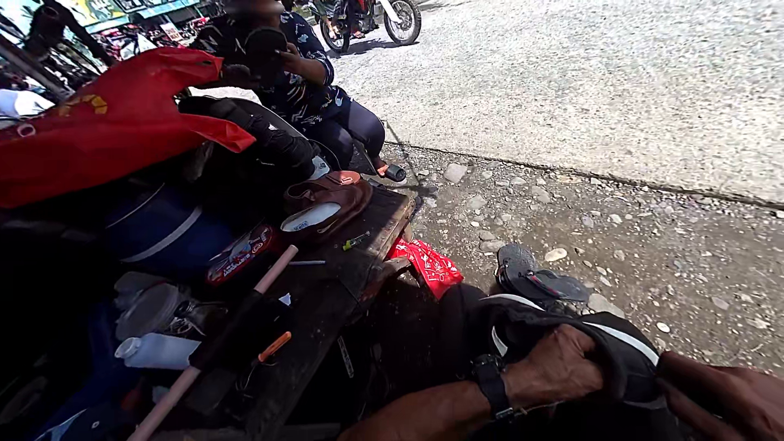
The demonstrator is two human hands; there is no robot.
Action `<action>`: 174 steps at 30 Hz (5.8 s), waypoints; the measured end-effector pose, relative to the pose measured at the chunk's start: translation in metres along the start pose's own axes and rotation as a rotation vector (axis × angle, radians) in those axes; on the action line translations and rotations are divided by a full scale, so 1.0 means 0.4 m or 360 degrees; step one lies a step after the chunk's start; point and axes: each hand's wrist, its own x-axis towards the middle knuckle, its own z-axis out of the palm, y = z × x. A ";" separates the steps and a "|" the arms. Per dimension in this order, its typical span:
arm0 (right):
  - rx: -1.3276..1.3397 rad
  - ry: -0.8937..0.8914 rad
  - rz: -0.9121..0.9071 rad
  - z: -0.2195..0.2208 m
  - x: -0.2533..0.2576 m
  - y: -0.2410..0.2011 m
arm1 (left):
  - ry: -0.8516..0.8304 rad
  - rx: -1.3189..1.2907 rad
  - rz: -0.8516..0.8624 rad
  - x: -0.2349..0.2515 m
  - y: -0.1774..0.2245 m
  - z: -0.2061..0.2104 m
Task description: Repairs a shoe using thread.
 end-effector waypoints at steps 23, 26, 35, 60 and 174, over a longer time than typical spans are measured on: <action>-0.0530 -0.0098 -0.0058 0.013 -0.015 -0.033 | -0.0138 0.0071 -0.0191 0.000 0.010 -0.018; -0.0520 -0.0113 -0.0060 0.003 -0.016 -0.034 | -0.0140 0.0049 -0.0225 0.001 0.013 -0.020; -0.0526 -0.0068 -0.0041 -0.002 -0.027 -0.051 | -0.0165 0.0027 -0.0261 0.003 -0.004 -0.025; -0.0648 0.0103 -0.0105 -0.033 -0.046 -0.047 | -0.0269 -0.0017 -0.0199 0.024 -0.005 -0.042; 0.2104 0.1466 0.0022 -0.027 -0.519 0.191 | -0.0067 0.0707 0.0280 -0.157 0.113 -0.087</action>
